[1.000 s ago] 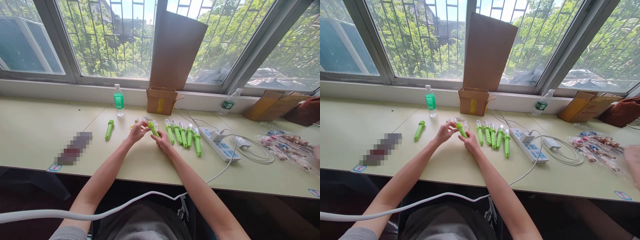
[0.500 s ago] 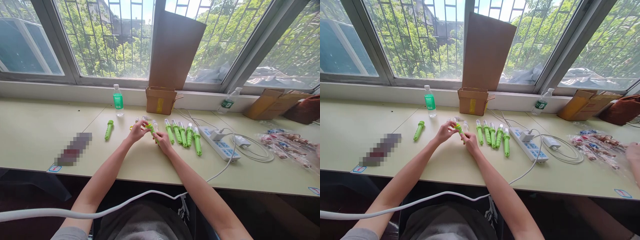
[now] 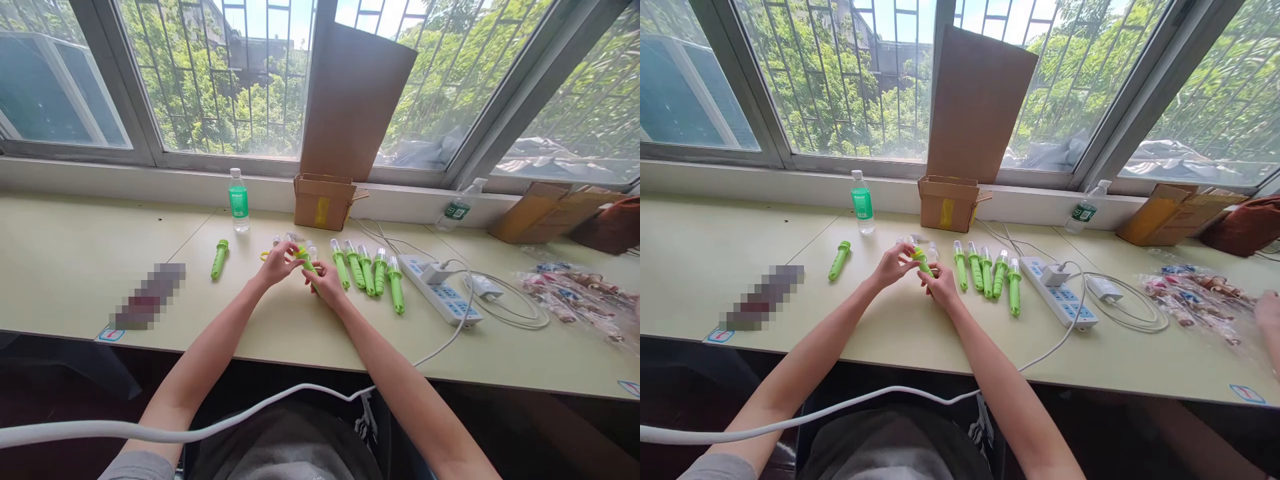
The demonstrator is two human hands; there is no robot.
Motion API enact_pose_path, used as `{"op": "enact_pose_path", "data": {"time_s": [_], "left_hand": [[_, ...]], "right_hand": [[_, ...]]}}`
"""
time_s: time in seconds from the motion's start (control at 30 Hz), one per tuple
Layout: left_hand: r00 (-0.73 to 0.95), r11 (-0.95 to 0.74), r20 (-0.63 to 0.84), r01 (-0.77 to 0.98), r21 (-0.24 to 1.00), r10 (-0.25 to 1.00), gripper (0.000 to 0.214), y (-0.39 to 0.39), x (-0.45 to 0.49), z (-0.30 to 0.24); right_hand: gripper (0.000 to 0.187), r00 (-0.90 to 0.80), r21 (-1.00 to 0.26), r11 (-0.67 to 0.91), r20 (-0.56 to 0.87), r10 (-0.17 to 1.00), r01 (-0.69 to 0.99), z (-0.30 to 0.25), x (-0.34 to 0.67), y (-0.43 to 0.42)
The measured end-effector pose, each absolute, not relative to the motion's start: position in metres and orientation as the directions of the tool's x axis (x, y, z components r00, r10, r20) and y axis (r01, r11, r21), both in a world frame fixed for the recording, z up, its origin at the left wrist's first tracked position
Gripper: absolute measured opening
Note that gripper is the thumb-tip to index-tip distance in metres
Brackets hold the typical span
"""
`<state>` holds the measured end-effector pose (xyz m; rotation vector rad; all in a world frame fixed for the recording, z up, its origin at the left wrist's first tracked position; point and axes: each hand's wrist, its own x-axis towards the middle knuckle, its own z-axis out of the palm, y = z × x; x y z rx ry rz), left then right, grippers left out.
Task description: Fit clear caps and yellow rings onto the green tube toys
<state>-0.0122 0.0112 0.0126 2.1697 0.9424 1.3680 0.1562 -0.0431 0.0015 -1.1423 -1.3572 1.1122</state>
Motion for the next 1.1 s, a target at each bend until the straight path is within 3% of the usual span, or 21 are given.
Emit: {"op": "enact_pose_path", "data": {"time_s": [0.2, 0.47, 0.7, 0.87, 1.1], "left_hand": [[0.283, -0.690, 0.629, 0.316, 0.651, 0.724, 0.020, 0.0137, -0.0130, 0.0111], [0.276, -0.696, 0.642, 0.362, 0.619, 0.715, 0.025, 0.0165, -0.0136, 0.0085], [0.317, -0.698, 0.622, 0.311, 0.645, 0.716, 0.026, 0.0127, -0.0116, 0.0112], [0.293, -0.673, 0.606, 0.306, 0.674, 0.740, 0.026, 0.0112, -0.0123, 0.0131], [0.366, -0.687, 0.592, 0.237, 0.687, 0.718, 0.027, 0.0091, -0.0138, 0.0173]], "right_hand": [[0.044, -0.079, -0.991, 0.132, 0.130, 0.988, 0.019, 0.0070, 0.1567, -0.0453], [0.044, -0.080, -0.989, 0.105, 0.097, 0.992, 0.100, 0.0058, 0.1565, -0.0442], [0.040, -0.055, -0.992, 0.126, 0.125, 0.991, 0.027, 0.0029, 0.1570, -0.0421], [0.048, -0.036, -0.995, 0.095, 0.094, 0.995, 0.038, -0.0014, 0.1572, -0.0397], [0.041, -0.090, -0.996, 0.033, 0.041, 0.995, -0.088, 0.0053, 0.1606, -0.0431]]}}
